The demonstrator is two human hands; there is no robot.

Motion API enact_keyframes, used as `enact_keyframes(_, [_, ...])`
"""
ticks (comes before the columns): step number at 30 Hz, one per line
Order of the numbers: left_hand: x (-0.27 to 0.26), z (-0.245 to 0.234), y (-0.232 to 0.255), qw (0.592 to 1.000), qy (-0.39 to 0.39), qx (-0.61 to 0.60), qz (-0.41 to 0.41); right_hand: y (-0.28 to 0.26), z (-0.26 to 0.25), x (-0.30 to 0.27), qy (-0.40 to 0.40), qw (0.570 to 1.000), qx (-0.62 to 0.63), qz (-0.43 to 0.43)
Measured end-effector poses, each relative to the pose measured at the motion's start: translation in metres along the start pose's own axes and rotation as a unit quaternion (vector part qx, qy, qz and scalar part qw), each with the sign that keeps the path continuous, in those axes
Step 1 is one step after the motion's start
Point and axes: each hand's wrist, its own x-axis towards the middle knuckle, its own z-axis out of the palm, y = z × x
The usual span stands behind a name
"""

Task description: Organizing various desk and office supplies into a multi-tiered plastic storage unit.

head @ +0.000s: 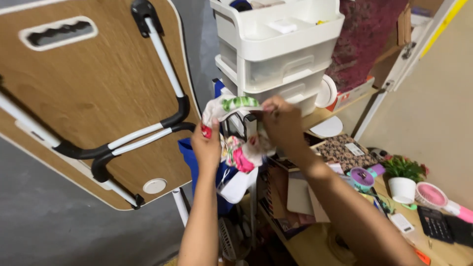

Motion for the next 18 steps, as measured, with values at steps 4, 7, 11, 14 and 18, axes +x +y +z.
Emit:
enact_keyframes(4, [-0.027,0.0,-0.036,0.997,-0.055,0.024,0.047,-0.035,-0.012,-0.045,-0.026,0.998,0.06,0.024])
enact_keyframes(7, [-0.026,-0.006,-0.066,0.995,-0.071,-0.015,0.07,-0.03,-0.021,-0.055,-0.026,0.959,0.255,0.118])
enact_keyframes(11, [-0.028,-0.009,-0.048,0.984,-0.106,-0.136,-0.04,-0.026,-0.044,-0.055,-0.05,0.991,0.036,-0.119])
enact_keyframes(14, [-0.036,-0.008,-0.04,0.97,-0.159,-0.158,-0.09,-0.026,-0.071,-0.051,-0.138,0.981,0.015,-0.135])
enact_keyframes(18, [-0.041,-0.02,-0.079,0.964,-0.174,-0.15,-0.137,-0.016,-0.125,-0.059,-0.11,0.992,0.062,-0.003])
